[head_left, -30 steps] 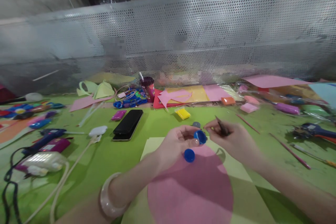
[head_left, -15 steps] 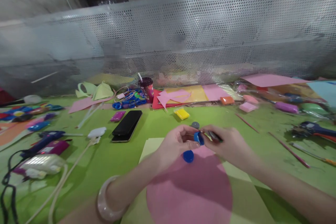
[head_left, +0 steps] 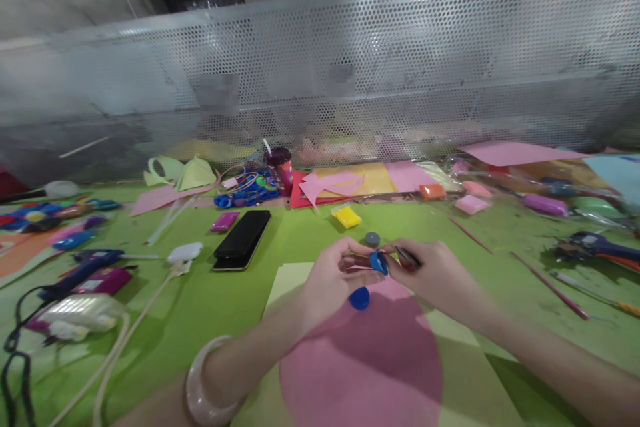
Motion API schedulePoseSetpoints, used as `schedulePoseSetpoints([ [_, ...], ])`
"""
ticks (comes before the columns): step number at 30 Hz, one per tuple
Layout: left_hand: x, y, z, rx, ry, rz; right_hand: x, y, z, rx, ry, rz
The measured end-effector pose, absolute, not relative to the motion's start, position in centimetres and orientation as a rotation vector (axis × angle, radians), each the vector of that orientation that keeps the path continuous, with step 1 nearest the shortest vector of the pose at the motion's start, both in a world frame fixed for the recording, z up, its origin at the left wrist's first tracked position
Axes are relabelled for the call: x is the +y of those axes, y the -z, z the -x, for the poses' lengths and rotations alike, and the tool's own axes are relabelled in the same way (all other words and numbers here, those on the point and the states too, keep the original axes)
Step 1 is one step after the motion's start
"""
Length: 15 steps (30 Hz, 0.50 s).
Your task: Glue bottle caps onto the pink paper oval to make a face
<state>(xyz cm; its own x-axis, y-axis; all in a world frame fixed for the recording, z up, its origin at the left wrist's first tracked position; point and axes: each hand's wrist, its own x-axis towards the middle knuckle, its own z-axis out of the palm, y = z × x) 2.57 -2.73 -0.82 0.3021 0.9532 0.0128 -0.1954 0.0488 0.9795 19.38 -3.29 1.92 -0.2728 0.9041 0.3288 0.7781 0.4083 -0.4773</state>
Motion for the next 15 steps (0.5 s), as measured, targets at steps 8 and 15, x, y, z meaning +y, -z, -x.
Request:
schedulePoseSetpoints([
  [8, -2.97, 1.01, -2.51, 0.854, -1.057, -1.231, -3.35, -1.93, -19.11, -2.092, -0.388, 1.471],
  [15, -2.95, 1.02, -2.72, 0.857, -1.092, -1.237, -3.40, -1.87, -18.75, -2.028, -0.480, 1.502],
])
